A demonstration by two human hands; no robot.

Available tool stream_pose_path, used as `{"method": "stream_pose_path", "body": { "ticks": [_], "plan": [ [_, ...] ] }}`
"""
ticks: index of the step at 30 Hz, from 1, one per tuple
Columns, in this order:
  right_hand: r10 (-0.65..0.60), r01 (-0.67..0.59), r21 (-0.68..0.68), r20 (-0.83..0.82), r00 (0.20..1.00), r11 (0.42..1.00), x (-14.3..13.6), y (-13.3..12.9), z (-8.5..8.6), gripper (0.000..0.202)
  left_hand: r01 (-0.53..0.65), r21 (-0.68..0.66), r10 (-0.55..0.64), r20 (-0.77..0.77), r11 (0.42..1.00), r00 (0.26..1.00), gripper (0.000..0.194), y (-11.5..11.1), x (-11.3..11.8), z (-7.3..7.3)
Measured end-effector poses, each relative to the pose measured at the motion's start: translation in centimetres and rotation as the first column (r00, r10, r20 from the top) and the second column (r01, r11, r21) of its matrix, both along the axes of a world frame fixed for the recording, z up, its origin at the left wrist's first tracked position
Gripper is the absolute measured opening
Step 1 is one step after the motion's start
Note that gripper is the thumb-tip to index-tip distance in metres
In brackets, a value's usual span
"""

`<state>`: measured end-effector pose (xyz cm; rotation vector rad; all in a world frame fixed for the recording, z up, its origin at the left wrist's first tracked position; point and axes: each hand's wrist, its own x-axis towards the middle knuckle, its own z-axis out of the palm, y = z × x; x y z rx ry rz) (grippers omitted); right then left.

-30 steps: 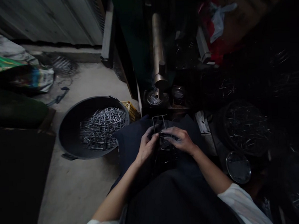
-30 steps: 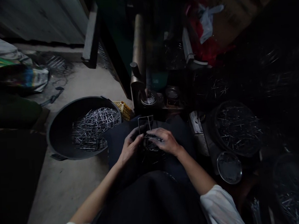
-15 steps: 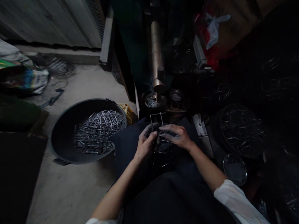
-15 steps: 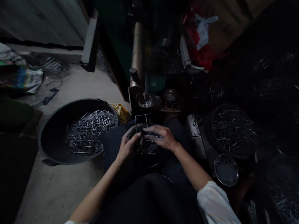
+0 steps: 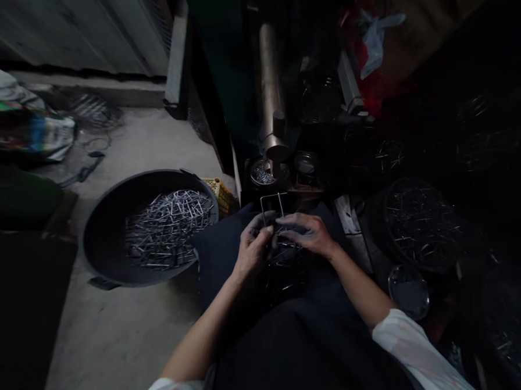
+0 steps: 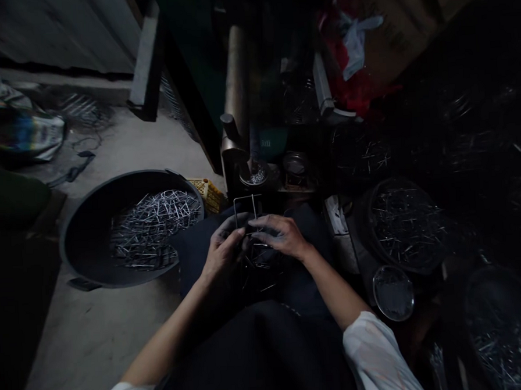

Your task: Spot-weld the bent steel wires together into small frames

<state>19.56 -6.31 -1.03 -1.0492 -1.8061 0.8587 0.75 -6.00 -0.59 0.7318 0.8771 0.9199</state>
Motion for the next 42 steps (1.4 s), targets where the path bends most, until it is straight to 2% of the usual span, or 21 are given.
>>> {"method": "stream_pose_path", "body": {
  "ticks": [7, 18, 23, 32, 35, 38, 40, 42],
  "plan": [
    [-0.011, 0.011, -0.040, -0.008, 1.000, 0.999, -0.1, 0.8, 0.2, 0.029, -0.041, -0.021, 0.042, 0.034, 0.999, 0.999, 0.048, 0.7, 0.1, 0.1],
    [0.002, -0.002, -0.021, 0.021, 1.000, 1.000, 0.1, 2.6, 1.4, 0.027, -0.049, 0.076, 0.046, 0.035, 0.996, 0.998, 0.044, 2.1, -0.1, 0.4],
    [0.008, -0.008, -0.032, 0.001, 1.000, 0.999, 0.1, 3.0, 1.9, 0.026, -0.048, 0.057, 0.045, 0.053, 0.997, 0.998, 0.045, 2.4, 0.0, 0.6],
    [0.013, -0.012, -0.049, 0.016, 1.000, 0.999, 0.1, 3.8, 1.9, 0.026, -0.040, 0.017, 0.038, 0.085, 0.999, 0.996, 0.042, 3.3, 0.3, 0.0],
    [0.021, -0.022, -0.071, -0.008, 1.000, 0.997, 0.0, 3.8, 2.0, 0.026, -0.051, 0.031, 0.048, 0.091, 0.998, 0.995, 0.045, 3.5, 0.3, -0.3],
    [0.026, -0.026, -0.113, -0.004, 1.000, 0.993, -0.1, 3.7, 1.7, 0.024, -0.065, 0.081, 0.062, 0.035, 0.995, 0.997, 0.047, 3.6, 0.2, -0.5],
    [-0.007, 0.004, -0.144, -0.020, 1.000, 0.990, -0.2, 3.9, 1.4, 0.027, -0.080, 0.112, 0.081, 0.000, 0.990, 0.997, 0.045, 4.0, 0.3, -0.2],
    [-0.110, 0.095, -0.163, -0.083, 0.990, 0.982, -0.2, 4.4, 1.2, 0.038, -0.098, 0.118, 0.101, -0.022, 0.988, 0.995, 0.045, 4.8, 0.3, 0.3]
  ]
}}
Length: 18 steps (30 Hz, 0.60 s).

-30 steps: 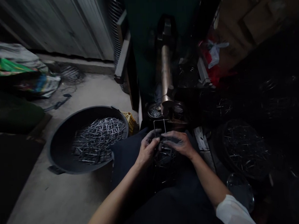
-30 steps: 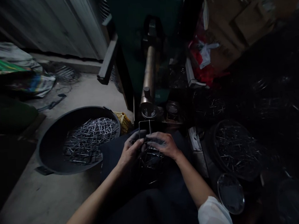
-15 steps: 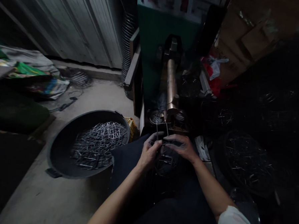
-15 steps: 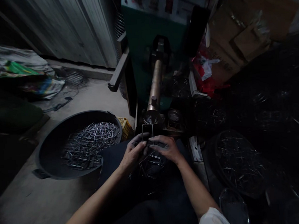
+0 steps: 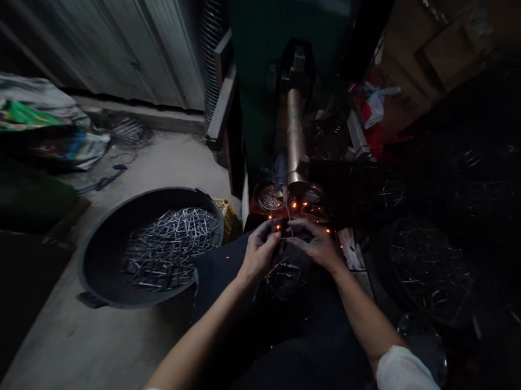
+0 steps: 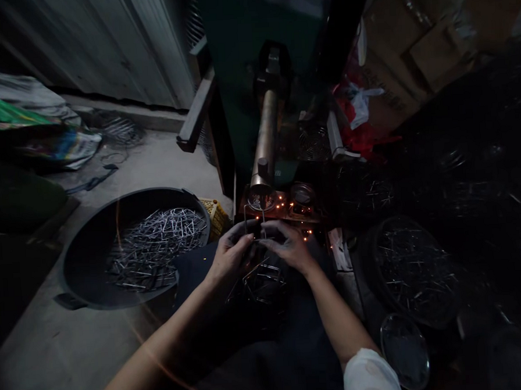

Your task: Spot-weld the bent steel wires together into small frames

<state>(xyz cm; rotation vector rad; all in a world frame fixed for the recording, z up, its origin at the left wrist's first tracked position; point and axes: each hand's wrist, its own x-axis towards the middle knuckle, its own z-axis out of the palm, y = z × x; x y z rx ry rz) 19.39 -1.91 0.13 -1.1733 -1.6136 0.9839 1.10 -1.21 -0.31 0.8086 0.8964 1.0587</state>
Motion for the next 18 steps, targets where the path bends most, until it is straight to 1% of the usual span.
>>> {"method": "stream_pose_path", "body": {
  "ticks": [1, 2, 3, 5, 8, 10, 13, 16, 18],
  "plan": [
    [-0.058, 0.058, -0.002, -0.027, 0.998, 0.998, 0.1, 0.4, -0.1, 0.042, -0.004, 0.000, 0.004, -0.010, 1.000, 1.000, 0.046, 0.6, 0.1, 0.3],
    [-0.107, 0.107, 0.001, -0.041, 0.993, 0.994, 0.2, 1.0, -0.1, 0.041, -0.006, 0.004, 0.006, -0.018, 1.000, 1.000, 0.047, 1.3, 0.1, 0.6],
    [-0.143, 0.143, 0.005, -0.045, 0.989, 0.990, 0.3, 1.6, -0.1, 0.036, -0.009, 0.008, 0.010, -0.020, 1.000, 1.000, 0.048, 2.0, 0.2, 0.8],
    [-0.170, 0.170, -0.007, -0.023, 0.985, 0.985, 0.5, 2.8, 0.0, 0.026, -0.016, 0.014, 0.016, -0.003, 1.000, 1.000, 0.050, 3.4, 0.4, 1.2],
    [-0.198, 0.197, -0.052, -0.013, 0.980, 0.979, 0.7, 4.3, 0.1, 0.028, -0.008, 0.009, 0.008, 0.051, 1.000, 0.999, 0.052, 5.1, 0.6, 1.2],
    [-0.217, 0.216, -0.066, -0.022, 0.976, 0.974, 0.6, 4.8, 0.2, 0.027, -0.005, 0.001, 0.005, 0.077, 1.000, 0.997, 0.053, 5.6, 0.7, 1.2],
    [-0.229, 0.226, -0.052, -0.046, 0.972, 0.973, 0.3, 5.3, 0.3, 0.025, -0.028, -0.015, 0.030, 0.093, 0.999, 0.995, 0.053, 6.1, 0.8, 1.3],
    [-0.223, 0.221, -0.032, -0.079, 0.972, 0.975, 0.0, 5.7, 0.4, 0.024, -0.032, -0.002, 0.032, 0.091, 0.999, 0.995, 0.052, 6.4, 0.9, 1.3],
    [-0.226, 0.220, -0.057, -0.117, 0.967, 0.974, -0.2, 5.9, 0.2, 0.025, -0.039, 0.012, 0.038, 0.097, 0.999, 0.995, 0.049, 6.6, 1.1, 1.2]
  ]
}}
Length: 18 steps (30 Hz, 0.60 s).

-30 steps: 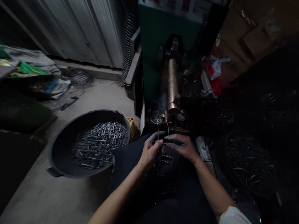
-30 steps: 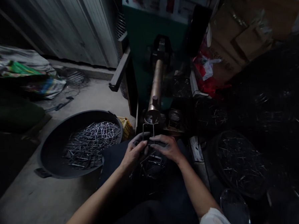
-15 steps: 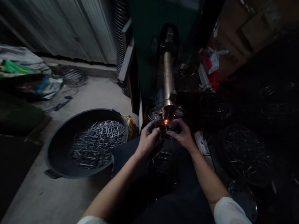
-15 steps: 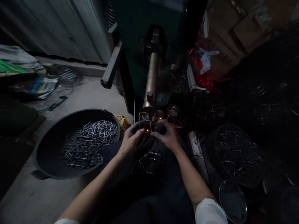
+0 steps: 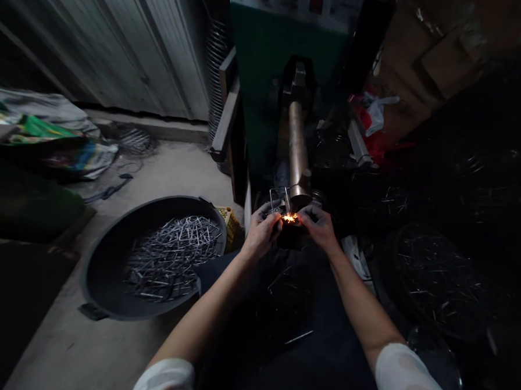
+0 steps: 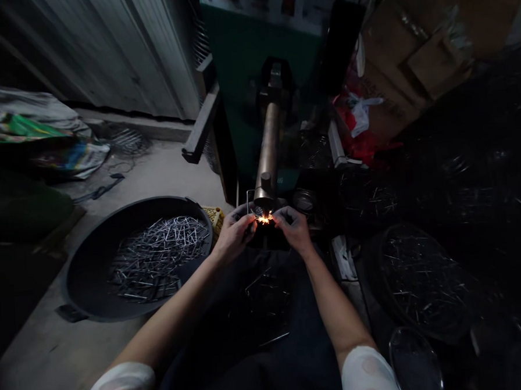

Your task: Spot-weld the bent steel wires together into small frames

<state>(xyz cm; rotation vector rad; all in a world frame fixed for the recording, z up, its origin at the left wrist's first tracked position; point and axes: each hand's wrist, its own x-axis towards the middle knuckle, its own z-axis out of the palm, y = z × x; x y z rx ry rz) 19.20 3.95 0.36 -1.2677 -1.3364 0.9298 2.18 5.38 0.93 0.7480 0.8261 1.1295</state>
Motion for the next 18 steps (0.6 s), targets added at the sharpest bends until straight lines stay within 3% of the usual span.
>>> {"method": "stream_pose_path", "body": {
  "ticks": [4, 7, 10, 12, 16, 18],
  "plan": [
    [-0.039, 0.035, -0.073, -0.057, 0.998, 0.997, 0.2, -0.9, -0.3, 0.029, -0.031, -0.033, 0.031, -0.004, 0.999, 1.000, 0.048, 0.1, 0.3, 0.0],
    [-0.062, 0.065, -0.075, 0.040, 0.997, 0.995, 2.0, -3.8, -0.4, 0.030, -0.043, -0.055, 0.042, -0.015, 0.998, 0.999, 0.050, -0.4, 0.0, 0.2],
    [-0.126, 0.140, -0.039, 0.241, 0.962, 0.989, 5.6, -8.7, -1.3, 0.029, -0.056, -0.026, 0.055, -0.043, 0.998, 0.998, 0.048, -1.7, -1.0, 0.2],
    [-0.223, 0.260, -0.064, 0.342, 0.913, 0.964, 8.8, -12.6, -2.6, 0.032, -0.073, -0.012, 0.072, -0.076, 0.997, 0.994, 0.047, -2.7, -1.9, 0.1],
    [-0.358, 0.502, -0.186, 0.500, 0.788, 0.845, 15.0, -20.1, -6.0, 0.046, -0.113, 0.013, 0.113, -0.177, 0.994, 0.978, 0.049, -5.1, -4.1, -0.7],
    [-0.351, 0.552, -0.202, 0.586, 0.730, 0.809, 17.3, -23.1, -7.4, 0.048, -0.134, -0.004, 0.130, -0.219, 0.991, 0.967, 0.050, -6.4, -5.0, -1.2]
  ]
}}
